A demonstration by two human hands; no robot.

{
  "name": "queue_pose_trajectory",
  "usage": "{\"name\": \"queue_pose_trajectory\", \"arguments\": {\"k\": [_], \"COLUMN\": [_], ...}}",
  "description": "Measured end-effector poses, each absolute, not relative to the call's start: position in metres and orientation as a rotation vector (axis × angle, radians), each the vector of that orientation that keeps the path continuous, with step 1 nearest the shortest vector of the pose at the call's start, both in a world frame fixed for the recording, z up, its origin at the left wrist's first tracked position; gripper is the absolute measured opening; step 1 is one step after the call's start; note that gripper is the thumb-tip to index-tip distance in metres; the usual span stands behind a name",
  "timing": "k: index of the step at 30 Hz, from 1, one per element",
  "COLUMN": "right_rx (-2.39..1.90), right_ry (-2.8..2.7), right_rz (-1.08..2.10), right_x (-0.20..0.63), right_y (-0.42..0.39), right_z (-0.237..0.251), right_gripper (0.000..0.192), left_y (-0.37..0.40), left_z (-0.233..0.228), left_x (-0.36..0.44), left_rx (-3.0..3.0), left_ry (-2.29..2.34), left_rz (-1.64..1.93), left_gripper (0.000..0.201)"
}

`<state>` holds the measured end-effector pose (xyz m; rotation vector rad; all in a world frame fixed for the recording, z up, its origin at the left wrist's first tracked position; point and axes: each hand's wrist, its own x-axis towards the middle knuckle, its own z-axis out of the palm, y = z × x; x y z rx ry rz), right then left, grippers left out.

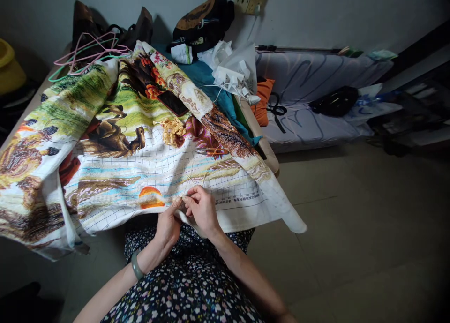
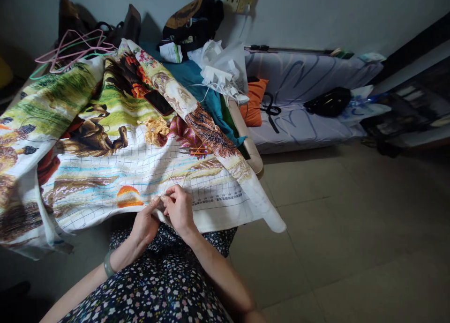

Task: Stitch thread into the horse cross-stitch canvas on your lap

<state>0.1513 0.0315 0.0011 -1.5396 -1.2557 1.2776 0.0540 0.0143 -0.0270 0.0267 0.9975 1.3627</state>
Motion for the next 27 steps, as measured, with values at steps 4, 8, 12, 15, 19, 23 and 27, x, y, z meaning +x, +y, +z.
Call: {"name": "queue_pose_trajectory", "arguments": {"k": [4, 8, 12, 15, 19, 23, 27], "right_rx": [-1.632, -1.781, -1.428, -0.932, -0.554, -0.749, -1.035], "right_ry": [-1.666, -1.87, -1.355, -0.877, -0.63, -0.779, -0.955], "right_rz": [1.046, 0.889, 1.134, 1.084, 0.697, 0.542, 1.102], "right_x": [0.146, 0.143, 0.184, 0.253, 0.329, 0.315, 0.239], "right_y": [0.04, 0.044, 0.051, 0.056, 0.054, 0.049, 0.038], "right_z": [0.011, 0.013, 0.034, 0.073, 0.118, 0.101, 0.043], "right_gripper": [0.015, 0.009, 0.012, 0.009, 0.031, 0.021, 0.015], "left_y": [0.014, 0.015, 0.016, 0.017, 0.018, 0.019, 0.02], "left_z": [-0.028, -0.029, -0.027, -0.024, -0.023, -0.024, -0.025], "left_x": [0.054, 0.053, 0.053, 0.052, 0.051, 0.051, 0.051], "left_rx": [0.043, 0.038, 0.047, 0.048, 0.018, 0.01, 0.025], "left_ry": [0.97, 0.978, 1.014, 1.029, 1.036, 1.042, 1.051], "left_rz": [1.381, 1.429, 1.436, 1.464, 1.431, 1.405, 1.407], "left_gripper": [0.028, 0.04, 0.045, 0.047, 0.047, 0.043, 0.039]}}
